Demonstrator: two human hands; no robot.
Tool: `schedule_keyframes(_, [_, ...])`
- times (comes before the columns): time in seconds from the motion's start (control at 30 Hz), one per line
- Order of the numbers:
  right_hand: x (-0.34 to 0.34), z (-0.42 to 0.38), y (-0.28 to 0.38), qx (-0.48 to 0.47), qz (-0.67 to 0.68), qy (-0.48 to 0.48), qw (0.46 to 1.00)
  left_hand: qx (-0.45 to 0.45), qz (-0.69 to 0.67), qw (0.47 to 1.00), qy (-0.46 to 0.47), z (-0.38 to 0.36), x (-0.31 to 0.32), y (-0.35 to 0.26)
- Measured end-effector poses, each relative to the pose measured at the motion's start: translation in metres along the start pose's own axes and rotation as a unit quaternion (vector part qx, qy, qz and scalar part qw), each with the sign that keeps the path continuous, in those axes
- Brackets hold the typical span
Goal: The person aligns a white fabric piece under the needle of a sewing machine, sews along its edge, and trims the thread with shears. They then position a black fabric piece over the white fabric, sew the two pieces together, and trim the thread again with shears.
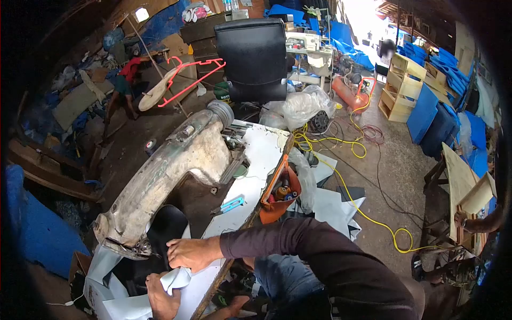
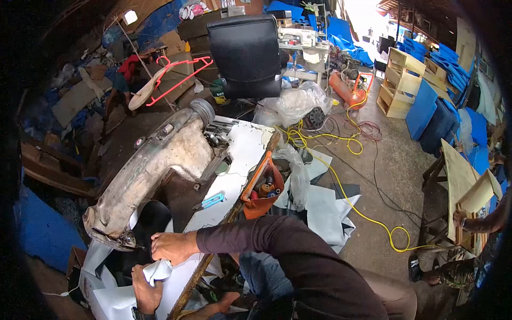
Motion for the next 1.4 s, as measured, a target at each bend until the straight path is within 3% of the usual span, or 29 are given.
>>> schedule_keyframes(0.03, [-0.004,0.0,0.001,0.017,0.003,0.043,0.999,0.003,0.021,1.0,0.022,-0.003,-0.001,0.011])
schedule_keyframes(0.07, [-0.013,0.001,0.006,-0.032,-0.037,0.019,0.999,0.004,0.043,0.998,0.043,-0.007,-0.001,0.018])
schedule_keyframes(0.17, [-0.014,0.008,0.008,-0.075,-0.068,-0.054,0.993,0.021,0.083,0.996,-0.019,-0.01,0.002,0.02])
schedule_keyframes(0.2, [-0.011,0.009,0.006,-0.063,-0.079,-0.032,0.994,0.016,0.107,0.994,-0.024,-0.011,0.005,0.026])
schedule_keyframes(0.3, [-0.013,0.001,0.017,-0.001,-0.037,0.013,0.999,-0.068,0.108,0.988,0.085,-0.018,0.008,0.043])
schedule_keyframes(0.37, [-0.017,0.0,0.015,0.004,-0.024,0.037,0.999,0.027,0.012,0.999,-0.023,-0.006,0.003,0.024])
schedule_keyframes(0.4, [-0.014,-0.001,0.013,0.002,-0.02,-0.009,1.0,0.082,0.007,0.99,-0.114,0.0,0.006,0.016])
schedule_keyframes(0.43, [-0.011,-0.004,0.007,-0.004,-0.003,-0.052,0.999,0.033,-0.019,0.997,-0.067,0.001,0.007,0.02])
schedule_keyframes(0.5, [-0.01,-0.005,0.001,-0.062,-0.083,-0.01,0.995,-0.011,-0.017,0.999,0.027,-0.007,0.002,0.02])
schedule_keyframes(0.63, [-0.028,0.002,0.025,-0.014,-0.126,0.112,0.986,0.045,0.019,0.997,0.067,-0.021,-0.009,0.014])
schedule_keyframes(0.7, [-0.025,0.003,0.03,-0.014,-0.091,0.061,0.994,0.028,0.01,0.996,0.089,-0.023,-0.016,0.01])
schedule_keyframes(0.8, [-0.024,-0.001,0.026,0.03,-0.069,0.126,0.989,0.006,-0.012,0.996,0.086,-0.022,-0.022,0.004])
schedule_keyframes(0.87, [-0.022,-0.003,0.024,0.028,-0.081,0.141,0.986,0.006,0.061,0.992,0.107,-0.023,-0.014,0.003])
schedule_keyframes(1.0, [-0.023,-0.006,0.017,0.017,-0.087,0.136,0.987,-0.027,0.106,0.987,0.121,-0.029,-0.002,0.001])
schedule_keyframes(1.4, [-0.03,0.012,-0.024,0.062,-0.076,0.106,0.99,-0.066,0.089,0.993,0.043,0.0,0.01,0.02])
Point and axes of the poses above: each hand's wrist, its own z-axis towards the middle knuckle, its own x-axis out of the palm, y = z × x, the point moved 3 cm from there along z, towards the middle knuckle
